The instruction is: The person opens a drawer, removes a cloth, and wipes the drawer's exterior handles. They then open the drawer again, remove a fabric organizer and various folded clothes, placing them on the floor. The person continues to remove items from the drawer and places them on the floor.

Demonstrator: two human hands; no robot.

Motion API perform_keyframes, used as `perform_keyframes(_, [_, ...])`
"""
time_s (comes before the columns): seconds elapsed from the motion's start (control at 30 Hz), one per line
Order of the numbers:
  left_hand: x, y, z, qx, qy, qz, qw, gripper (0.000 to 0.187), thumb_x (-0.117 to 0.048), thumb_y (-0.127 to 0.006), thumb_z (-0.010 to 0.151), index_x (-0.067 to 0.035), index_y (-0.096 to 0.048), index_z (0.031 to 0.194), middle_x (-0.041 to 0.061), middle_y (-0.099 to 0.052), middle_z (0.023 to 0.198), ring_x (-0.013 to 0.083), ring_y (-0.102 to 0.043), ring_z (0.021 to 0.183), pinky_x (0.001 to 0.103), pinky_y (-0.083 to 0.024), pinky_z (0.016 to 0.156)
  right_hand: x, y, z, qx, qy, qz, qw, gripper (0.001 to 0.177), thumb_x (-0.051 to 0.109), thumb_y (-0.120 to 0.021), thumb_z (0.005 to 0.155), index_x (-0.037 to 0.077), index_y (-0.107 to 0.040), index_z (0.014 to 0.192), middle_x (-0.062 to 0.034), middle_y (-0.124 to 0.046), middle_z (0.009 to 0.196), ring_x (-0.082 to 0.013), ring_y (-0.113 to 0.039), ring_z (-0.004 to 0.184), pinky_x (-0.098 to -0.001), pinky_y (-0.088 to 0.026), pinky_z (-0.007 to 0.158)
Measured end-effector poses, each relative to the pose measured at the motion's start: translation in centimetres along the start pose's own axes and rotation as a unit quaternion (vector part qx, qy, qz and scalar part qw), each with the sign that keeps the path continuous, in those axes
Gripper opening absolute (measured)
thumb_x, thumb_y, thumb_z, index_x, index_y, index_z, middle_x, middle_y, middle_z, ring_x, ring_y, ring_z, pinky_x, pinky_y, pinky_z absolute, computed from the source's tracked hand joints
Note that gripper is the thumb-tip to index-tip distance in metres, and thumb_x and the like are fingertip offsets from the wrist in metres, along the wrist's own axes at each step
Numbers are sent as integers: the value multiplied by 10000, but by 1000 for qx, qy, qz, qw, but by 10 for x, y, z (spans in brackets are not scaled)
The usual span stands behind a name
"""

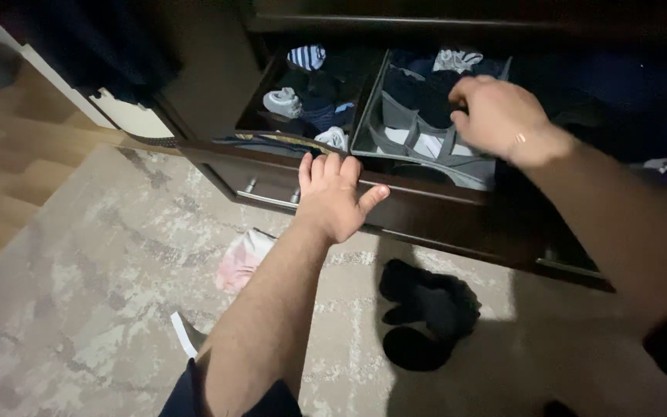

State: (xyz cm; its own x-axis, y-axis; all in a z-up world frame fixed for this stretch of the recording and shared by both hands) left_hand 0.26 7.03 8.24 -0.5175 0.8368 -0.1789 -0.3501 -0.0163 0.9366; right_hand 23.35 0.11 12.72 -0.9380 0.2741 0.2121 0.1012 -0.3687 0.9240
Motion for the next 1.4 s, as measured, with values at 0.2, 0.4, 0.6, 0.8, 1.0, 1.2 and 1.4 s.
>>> perform_keyframes(0.2, [1,-3,-1,6,2,4,1000,666,-672,-527,921,-64,-600,1180,193,-538,1242,404,-417,1291,604,-121,1199,-81,-110,79,63,-1,-11,998,859,292,-826,802,35,-427,1518,-226,-438,1513,-392,-497,1328,-433,-434,1090])
perform_keyframes(0.4, [3,0,-2,-15,-7,-6,1000,662,-670,-527,922,-74,-603,1200,195,-537,1256,408,-418,1286,601,-132,1195,-88,-124,72,103,-106,-39,988,659,204,-815,846,138,-565,1453,-186,-487,1492,-410,-563,1296,-492,-499,1055])
perform_keyframes(0.6, [3,0,-1,11,1,-1,1000,660,-674,-519,922,-77,-600,1191,190,-535,1250,399,-416,1290,593,-123,1202,-65,-70,59,64,-74,-70,993,428,307,-729,923,206,-670,1335,-189,-607,1306,-436,-617,1146,-538,-533,921])
perform_keyframes(0.8, [2,-5,0,18,-1,-5,1000,668,-678,-508,928,-69,-598,1186,188,-537,1244,391,-426,1271,600,-113,1203,11,92,-41,-141,12,-22,990,416,345,-707,1068,49,-683,1360,-219,-714,1030,-377,-701,886,-483,-561,756])
perform_keyframes(1.0, [5,-5,-1,7,-6,3,1000,691,-689,-519,922,-63,-600,1205,201,-534,1260,408,-415,1291,594,-126,1190,64,89,-130,39,45,2,998,251,301,-682,946,105,-730,1096,-58,-667,847,-172,-650,703,-334,-564,611])
perform_keyframes(1.2, [1,-1,-1,-1,-9,1,1000,687,-687,-517,921,-71,-607,1210,201,-535,1263,408,-413,1294,594,-127,1189,133,-12,-192,176,151,178,956,253,297,-708,815,175,-733,1036,-57,-694,990,-267,-711,758,-399,-579,608])
perform_keyframes(1.4, [0,-3,-3,-24,-18,1,1000,679,-690,-523,928,-64,-618,1173,193,-551,1231,406,-440,1270,598,-151,1198,136,-103,-222,283,196,86,935,145,270,-664,911,151,-661,994,-81,-642,911,-333,-686,859,-482,-540,714])
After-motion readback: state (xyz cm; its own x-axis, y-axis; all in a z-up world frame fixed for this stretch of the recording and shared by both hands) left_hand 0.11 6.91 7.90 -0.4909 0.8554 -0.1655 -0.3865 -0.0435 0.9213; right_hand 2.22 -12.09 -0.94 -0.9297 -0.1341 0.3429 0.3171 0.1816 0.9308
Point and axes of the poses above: each hand's wrist, its own z-axis towards the middle knuckle, its own y-axis out of the back of the hand, x = y × z, the point moved 9 cm from there along z, towards the middle knuckle
